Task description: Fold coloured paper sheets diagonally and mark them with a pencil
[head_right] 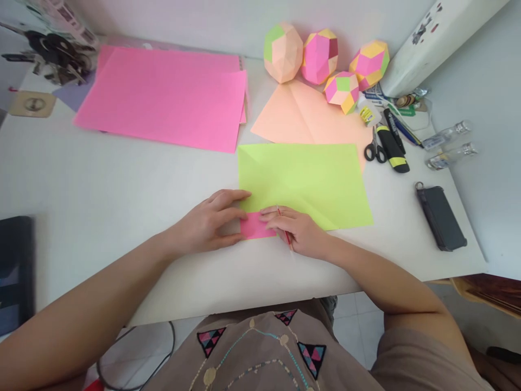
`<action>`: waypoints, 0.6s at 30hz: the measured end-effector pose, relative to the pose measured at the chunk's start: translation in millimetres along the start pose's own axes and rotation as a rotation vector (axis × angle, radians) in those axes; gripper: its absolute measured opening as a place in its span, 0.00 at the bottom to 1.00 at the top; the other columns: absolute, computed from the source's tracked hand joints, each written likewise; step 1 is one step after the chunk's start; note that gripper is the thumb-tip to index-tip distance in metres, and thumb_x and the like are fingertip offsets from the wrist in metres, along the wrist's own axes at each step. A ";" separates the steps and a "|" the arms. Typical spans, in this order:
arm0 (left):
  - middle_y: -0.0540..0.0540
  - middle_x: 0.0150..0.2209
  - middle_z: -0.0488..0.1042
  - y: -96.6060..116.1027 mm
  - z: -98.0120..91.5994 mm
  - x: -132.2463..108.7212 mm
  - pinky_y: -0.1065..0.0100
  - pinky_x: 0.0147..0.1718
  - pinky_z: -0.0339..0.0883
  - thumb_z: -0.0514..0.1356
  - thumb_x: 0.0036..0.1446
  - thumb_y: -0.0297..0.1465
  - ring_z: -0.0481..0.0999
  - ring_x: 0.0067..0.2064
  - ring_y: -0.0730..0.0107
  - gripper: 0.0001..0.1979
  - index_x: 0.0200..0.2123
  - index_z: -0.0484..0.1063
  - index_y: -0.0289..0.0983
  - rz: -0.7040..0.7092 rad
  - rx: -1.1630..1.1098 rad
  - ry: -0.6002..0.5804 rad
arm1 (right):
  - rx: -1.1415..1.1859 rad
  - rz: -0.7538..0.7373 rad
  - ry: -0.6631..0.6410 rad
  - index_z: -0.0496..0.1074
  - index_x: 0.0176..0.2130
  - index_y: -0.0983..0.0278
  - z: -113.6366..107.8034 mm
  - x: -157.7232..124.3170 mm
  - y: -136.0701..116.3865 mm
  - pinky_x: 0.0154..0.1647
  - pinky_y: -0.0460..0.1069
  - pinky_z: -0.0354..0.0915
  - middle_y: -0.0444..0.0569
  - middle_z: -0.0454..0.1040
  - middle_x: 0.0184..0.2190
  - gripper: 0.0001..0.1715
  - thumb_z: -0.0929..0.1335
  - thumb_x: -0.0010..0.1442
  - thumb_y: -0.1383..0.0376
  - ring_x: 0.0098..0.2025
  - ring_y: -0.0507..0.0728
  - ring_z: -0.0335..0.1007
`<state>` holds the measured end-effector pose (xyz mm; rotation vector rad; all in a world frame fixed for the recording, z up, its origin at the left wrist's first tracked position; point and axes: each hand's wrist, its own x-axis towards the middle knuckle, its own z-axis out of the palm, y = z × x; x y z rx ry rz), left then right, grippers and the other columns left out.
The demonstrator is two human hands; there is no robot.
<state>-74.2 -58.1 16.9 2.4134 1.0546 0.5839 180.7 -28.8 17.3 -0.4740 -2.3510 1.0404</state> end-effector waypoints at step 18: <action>0.36 0.55 0.65 -2.9 -4.8 2.2 0.54 0.51 0.68 0.56 0.62 0.30 0.66 0.55 0.56 0.10 0.42 0.75 0.36 0.015 -0.139 0.021 | -0.003 0.015 0.020 0.70 0.44 0.64 1.5 0.2 -0.5 0.54 0.58 0.70 0.55 0.75 0.46 0.12 0.63 0.63 0.76 0.55 0.57 0.69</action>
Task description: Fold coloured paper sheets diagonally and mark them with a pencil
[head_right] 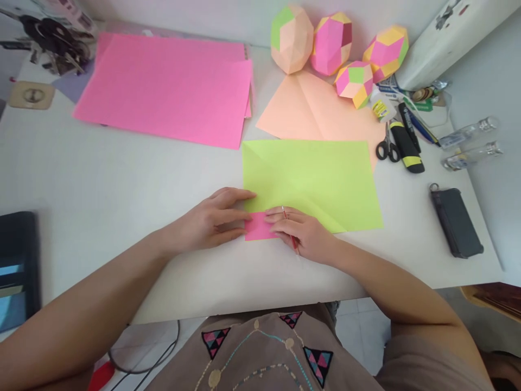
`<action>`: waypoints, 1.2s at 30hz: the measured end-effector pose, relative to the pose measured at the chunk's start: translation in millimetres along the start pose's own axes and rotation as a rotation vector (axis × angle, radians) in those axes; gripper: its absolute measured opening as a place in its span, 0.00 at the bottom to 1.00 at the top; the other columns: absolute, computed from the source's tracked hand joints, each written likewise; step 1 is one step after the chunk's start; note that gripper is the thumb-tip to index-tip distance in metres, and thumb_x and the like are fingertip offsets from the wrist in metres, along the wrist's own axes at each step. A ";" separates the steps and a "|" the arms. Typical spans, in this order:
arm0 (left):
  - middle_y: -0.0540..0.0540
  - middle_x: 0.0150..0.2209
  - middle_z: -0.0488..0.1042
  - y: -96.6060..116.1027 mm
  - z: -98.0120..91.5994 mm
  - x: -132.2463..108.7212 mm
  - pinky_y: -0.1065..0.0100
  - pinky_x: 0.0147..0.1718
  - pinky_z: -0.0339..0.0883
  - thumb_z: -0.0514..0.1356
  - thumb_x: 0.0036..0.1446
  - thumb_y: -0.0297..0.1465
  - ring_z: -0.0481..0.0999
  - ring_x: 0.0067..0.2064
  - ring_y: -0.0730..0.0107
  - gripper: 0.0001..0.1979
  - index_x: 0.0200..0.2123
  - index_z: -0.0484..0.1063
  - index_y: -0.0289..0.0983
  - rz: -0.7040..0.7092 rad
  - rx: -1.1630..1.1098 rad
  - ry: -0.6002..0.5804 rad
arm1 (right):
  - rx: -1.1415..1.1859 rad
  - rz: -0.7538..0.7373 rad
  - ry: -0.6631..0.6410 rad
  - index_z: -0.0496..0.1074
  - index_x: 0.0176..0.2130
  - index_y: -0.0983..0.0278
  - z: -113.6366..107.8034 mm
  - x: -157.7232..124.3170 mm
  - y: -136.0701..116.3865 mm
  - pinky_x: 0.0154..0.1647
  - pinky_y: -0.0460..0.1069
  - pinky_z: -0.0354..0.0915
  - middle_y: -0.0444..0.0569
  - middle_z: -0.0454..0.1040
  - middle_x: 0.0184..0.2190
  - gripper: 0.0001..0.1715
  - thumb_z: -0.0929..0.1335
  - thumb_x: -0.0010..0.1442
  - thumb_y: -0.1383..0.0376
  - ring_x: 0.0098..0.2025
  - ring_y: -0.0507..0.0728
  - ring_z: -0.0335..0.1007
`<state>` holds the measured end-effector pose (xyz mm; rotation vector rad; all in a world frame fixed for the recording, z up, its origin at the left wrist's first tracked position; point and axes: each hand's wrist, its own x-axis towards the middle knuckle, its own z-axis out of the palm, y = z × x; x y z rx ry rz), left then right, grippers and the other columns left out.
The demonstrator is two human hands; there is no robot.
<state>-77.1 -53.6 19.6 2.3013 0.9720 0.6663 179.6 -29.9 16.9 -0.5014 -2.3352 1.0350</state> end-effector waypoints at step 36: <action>0.33 0.57 0.64 -1.6 1.9 0.6 0.52 0.52 0.66 0.59 0.59 0.36 0.64 0.55 0.49 0.13 0.42 0.71 0.32 0.010 0.173 -0.047 | -0.064 0.013 -0.031 0.70 0.44 0.62 -2.0 3.6 -1.5 0.54 0.59 0.70 0.55 0.75 0.46 0.14 0.63 0.62 0.76 0.56 0.58 0.68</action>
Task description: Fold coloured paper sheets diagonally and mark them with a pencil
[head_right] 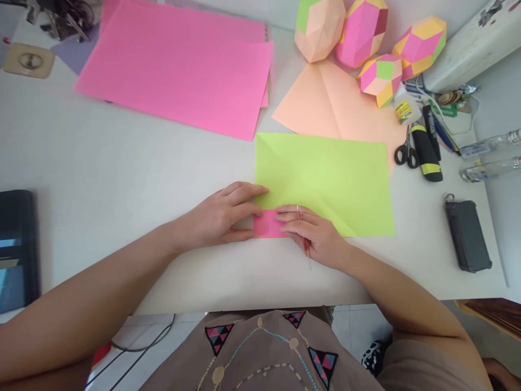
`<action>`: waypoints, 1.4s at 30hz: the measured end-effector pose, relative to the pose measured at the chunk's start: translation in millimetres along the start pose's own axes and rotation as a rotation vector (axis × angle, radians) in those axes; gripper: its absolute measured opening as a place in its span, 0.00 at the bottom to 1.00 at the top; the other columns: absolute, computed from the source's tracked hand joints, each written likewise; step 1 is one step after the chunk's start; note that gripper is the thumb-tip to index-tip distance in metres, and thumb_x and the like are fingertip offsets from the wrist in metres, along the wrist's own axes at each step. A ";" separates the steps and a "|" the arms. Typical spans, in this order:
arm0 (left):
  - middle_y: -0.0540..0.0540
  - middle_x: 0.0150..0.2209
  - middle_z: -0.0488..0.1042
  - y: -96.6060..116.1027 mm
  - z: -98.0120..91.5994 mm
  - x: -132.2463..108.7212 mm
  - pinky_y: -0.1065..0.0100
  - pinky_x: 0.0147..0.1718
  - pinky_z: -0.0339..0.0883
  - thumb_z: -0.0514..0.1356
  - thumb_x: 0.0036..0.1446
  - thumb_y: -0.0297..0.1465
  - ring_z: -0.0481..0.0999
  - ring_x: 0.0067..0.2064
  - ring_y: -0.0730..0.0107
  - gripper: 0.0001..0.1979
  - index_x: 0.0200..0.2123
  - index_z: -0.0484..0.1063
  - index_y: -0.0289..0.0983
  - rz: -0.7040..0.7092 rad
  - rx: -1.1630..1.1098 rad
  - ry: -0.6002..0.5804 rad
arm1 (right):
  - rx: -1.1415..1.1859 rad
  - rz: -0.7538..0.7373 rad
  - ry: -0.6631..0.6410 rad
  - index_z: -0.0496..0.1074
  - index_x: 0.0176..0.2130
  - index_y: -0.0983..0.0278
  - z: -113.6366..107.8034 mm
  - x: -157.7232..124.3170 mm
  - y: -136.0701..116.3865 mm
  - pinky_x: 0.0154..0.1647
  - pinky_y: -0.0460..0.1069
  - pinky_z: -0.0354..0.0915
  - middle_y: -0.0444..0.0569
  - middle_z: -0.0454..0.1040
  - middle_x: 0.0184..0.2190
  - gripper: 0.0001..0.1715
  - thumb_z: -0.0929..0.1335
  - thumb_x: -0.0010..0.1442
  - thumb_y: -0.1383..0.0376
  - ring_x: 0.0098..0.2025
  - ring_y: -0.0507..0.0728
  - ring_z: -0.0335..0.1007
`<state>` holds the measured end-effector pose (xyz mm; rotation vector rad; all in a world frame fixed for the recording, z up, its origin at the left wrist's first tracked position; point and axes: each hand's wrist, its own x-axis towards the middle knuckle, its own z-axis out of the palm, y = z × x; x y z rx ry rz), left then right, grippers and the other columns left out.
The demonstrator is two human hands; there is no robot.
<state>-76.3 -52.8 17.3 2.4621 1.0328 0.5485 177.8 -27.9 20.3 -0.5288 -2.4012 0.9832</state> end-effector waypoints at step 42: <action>0.34 0.56 0.65 -1.4 3.5 -0.2 0.53 0.51 0.67 0.58 0.60 0.38 0.65 0.54 0.51 0.14 0.41 0.71 0.32 0.003 0.000 0.053 | -0.211 -0.129 -0.032 0.70 0.48 0.63 5.6 1.2 -0.9 0.55 0.58 0.68 0.55 0.75 0.49 0.15 0.64 0.62 0.74 0.58 0.58 0.66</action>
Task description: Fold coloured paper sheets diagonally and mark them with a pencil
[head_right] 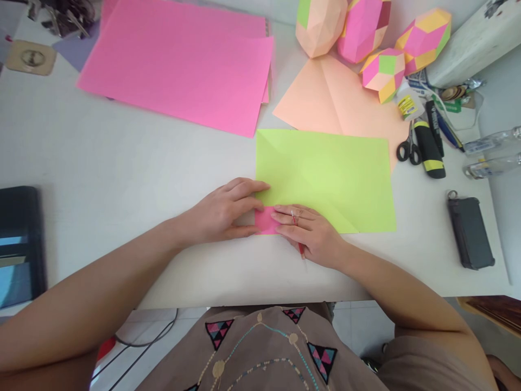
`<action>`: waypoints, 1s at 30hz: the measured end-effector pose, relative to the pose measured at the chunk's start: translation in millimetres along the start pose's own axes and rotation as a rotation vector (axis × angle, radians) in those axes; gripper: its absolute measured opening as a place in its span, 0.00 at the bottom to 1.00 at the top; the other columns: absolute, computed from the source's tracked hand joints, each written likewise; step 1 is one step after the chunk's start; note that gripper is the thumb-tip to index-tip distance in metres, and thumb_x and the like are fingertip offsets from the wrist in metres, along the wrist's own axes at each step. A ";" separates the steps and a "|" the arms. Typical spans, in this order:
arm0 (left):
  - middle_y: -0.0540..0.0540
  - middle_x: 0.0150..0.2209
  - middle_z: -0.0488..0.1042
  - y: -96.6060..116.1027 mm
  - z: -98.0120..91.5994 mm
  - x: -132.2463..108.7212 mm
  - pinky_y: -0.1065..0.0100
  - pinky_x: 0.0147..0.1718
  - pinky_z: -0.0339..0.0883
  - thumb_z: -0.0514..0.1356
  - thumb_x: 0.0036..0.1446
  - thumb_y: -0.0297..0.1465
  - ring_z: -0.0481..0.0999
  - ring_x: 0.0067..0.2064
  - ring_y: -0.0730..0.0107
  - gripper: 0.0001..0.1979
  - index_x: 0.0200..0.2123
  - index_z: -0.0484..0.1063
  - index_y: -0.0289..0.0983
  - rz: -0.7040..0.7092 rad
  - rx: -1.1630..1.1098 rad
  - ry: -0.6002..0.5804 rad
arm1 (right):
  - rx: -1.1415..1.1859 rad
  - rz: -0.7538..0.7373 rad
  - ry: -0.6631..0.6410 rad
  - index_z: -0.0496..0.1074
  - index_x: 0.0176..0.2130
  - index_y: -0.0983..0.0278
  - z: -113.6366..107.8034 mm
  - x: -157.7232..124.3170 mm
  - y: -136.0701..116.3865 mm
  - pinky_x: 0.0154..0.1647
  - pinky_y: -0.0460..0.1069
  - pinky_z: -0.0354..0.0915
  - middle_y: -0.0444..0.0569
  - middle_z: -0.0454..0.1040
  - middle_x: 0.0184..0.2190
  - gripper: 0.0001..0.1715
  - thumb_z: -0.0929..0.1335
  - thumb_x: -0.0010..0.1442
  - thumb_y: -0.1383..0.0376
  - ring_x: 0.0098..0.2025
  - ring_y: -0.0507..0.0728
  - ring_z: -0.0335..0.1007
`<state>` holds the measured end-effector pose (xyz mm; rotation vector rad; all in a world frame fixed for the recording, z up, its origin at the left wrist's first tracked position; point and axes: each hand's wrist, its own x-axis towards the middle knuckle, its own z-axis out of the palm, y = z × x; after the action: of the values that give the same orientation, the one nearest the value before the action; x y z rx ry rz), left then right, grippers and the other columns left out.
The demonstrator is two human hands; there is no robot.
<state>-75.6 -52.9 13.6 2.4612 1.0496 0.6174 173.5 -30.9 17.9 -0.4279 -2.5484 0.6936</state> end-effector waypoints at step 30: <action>0.35 0.56 0.66 1.5 0.9 1.0 0.52 0.51 0.66 0.57 0.60 0.39 0.65 0.54 0.52 0.13 0.40 0.70 0.35 -0.028 0.000 -0.007 | 0.028 -0.004 -0.004 0.70 0.49 0.66 0.1 -0.3 0.3 0.56 0.59 0.67 0.59 0.75 0.50 0.17 0.64 0.61 0.77 0.59 0.59 0.65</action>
<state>-73.6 -53.2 13.9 2.4424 1.0794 0.5993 173.7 -30.7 17.6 -0.4119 -2.5399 0.7287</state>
